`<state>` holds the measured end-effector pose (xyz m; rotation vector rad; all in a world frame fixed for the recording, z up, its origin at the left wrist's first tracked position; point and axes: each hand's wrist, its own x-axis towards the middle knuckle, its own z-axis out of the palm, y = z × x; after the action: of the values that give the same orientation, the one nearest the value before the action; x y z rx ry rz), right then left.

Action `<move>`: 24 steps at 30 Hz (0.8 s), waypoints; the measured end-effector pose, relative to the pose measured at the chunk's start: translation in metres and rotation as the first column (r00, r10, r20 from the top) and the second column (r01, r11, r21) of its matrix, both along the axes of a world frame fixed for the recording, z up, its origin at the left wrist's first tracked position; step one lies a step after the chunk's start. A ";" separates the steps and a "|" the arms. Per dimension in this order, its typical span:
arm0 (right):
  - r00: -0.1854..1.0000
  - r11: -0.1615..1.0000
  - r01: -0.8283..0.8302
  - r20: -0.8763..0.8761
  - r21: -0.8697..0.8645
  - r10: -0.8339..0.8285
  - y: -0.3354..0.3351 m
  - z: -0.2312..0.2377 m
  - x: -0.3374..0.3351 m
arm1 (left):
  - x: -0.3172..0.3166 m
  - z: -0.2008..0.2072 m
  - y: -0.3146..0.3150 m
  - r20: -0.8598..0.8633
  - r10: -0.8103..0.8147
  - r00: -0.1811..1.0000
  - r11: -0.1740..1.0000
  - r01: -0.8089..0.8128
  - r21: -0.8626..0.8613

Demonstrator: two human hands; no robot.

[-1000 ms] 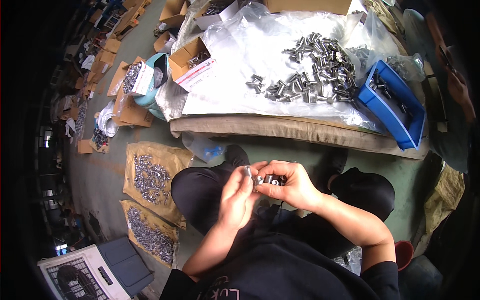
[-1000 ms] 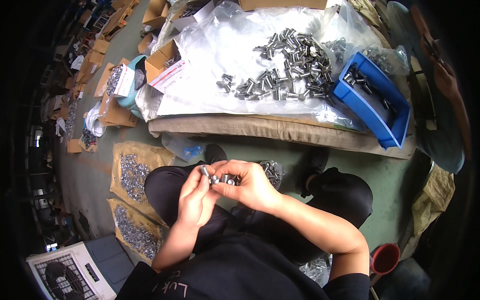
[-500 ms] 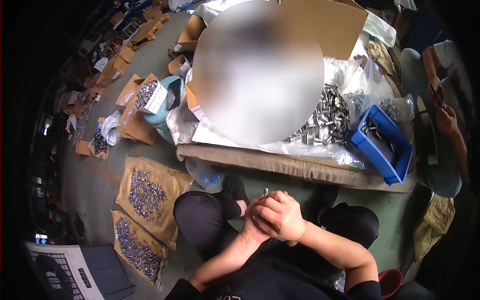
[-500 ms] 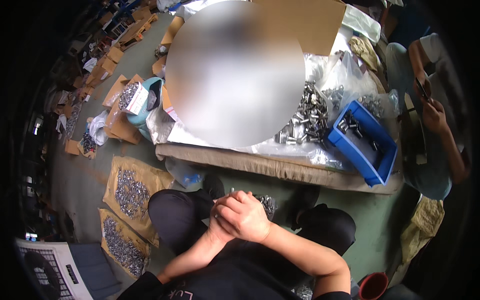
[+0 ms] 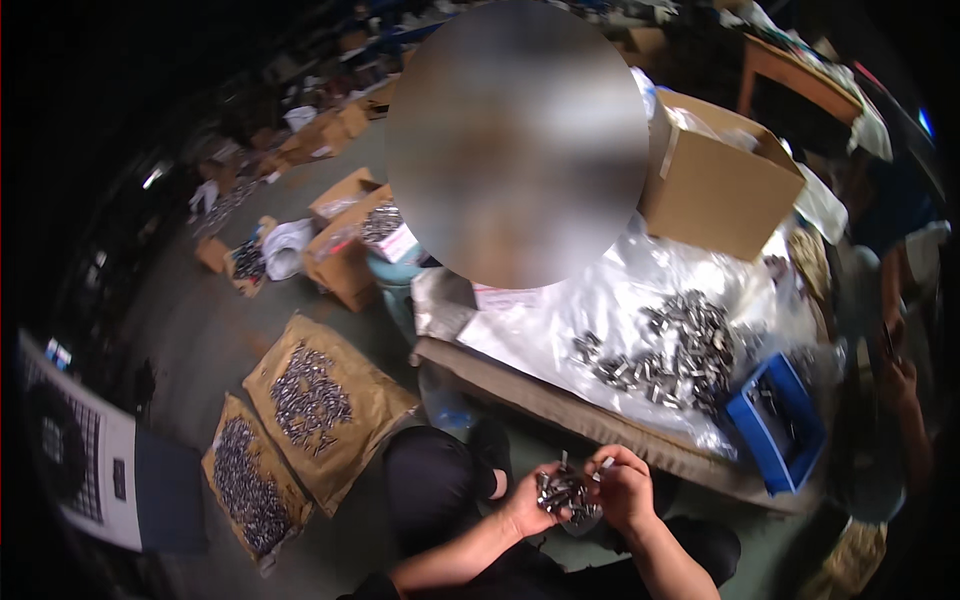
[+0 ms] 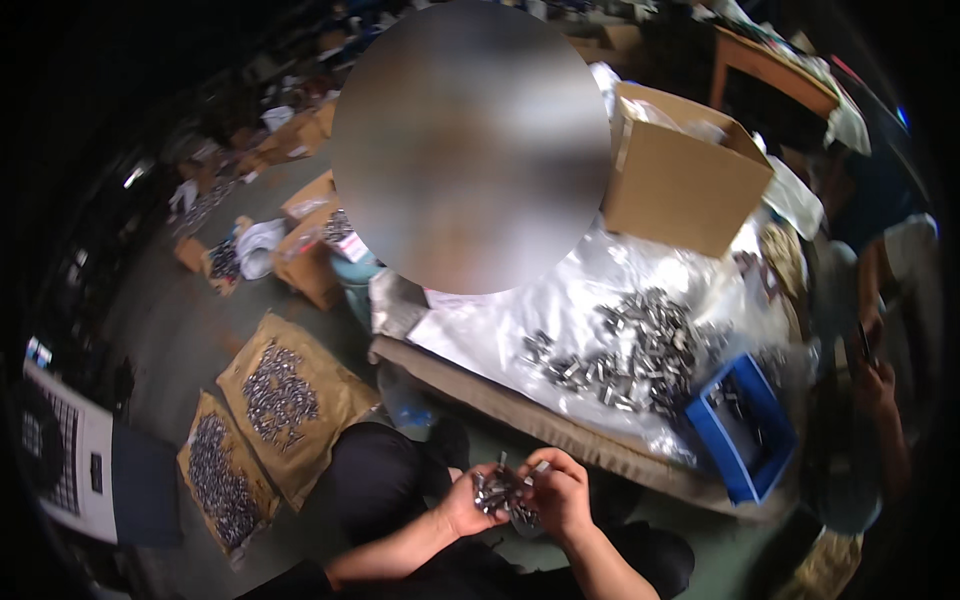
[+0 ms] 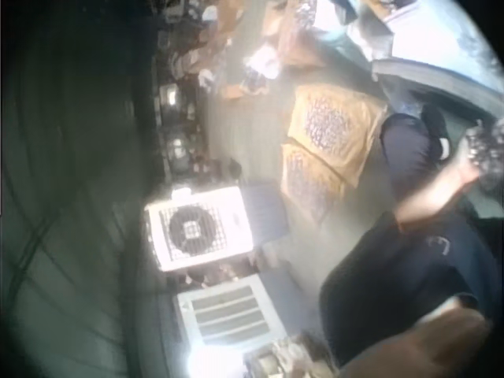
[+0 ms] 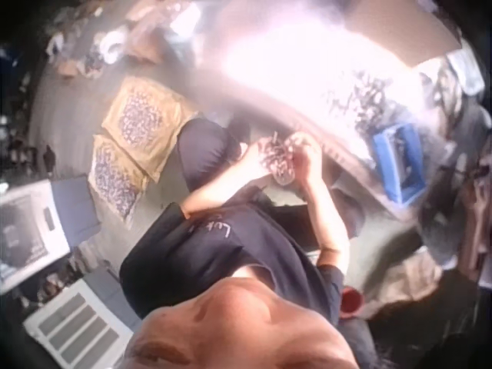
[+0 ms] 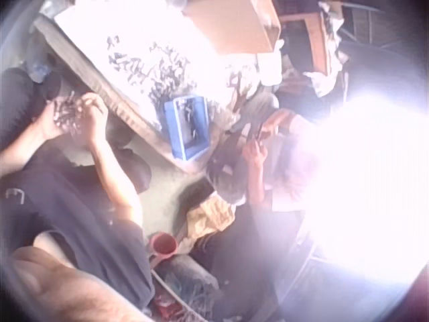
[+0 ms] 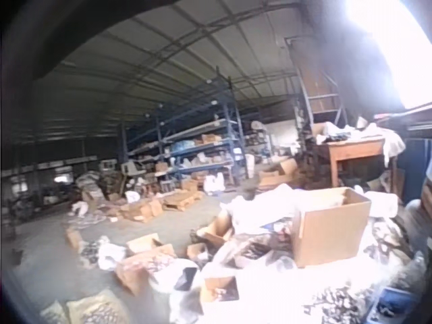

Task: The person picks up metal bolts and fittings from a table and connects them together by hand. The person then pulls back a white fabric sack to uncover smaller metal hardware and fits additional metal pieces together.

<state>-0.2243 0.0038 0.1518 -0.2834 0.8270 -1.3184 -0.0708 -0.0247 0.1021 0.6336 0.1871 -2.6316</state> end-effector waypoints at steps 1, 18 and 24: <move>0.998 1.000 -0.027 0.054 -0.003 0.027 0.000 -0.004 -0.004 | 0.003 -0.004 0.001 0.023 -0.040 0.999 0.999 0.040 -0.011; 0.933 0.974 -0.219 -0.305 -0.061 0.191 -0.010 0.002 -0.007 | 0.026 0.058 -0.018 0.207 -0.051 0.977 0.995 0.068 -0.076; 0.930 0.973 -0.173 -0.350 -0.153 0.111 0.000 0.005 0.003 | 0.038 0.038 -0.008 0.164 0.018 0.986 0.995 -0.001 -0.103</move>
<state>-0.2216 0.0038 0.1568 -0.7200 0.9558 -1.2252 -0.0325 -0.0327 0.1406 0.8074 0.0048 -2.5460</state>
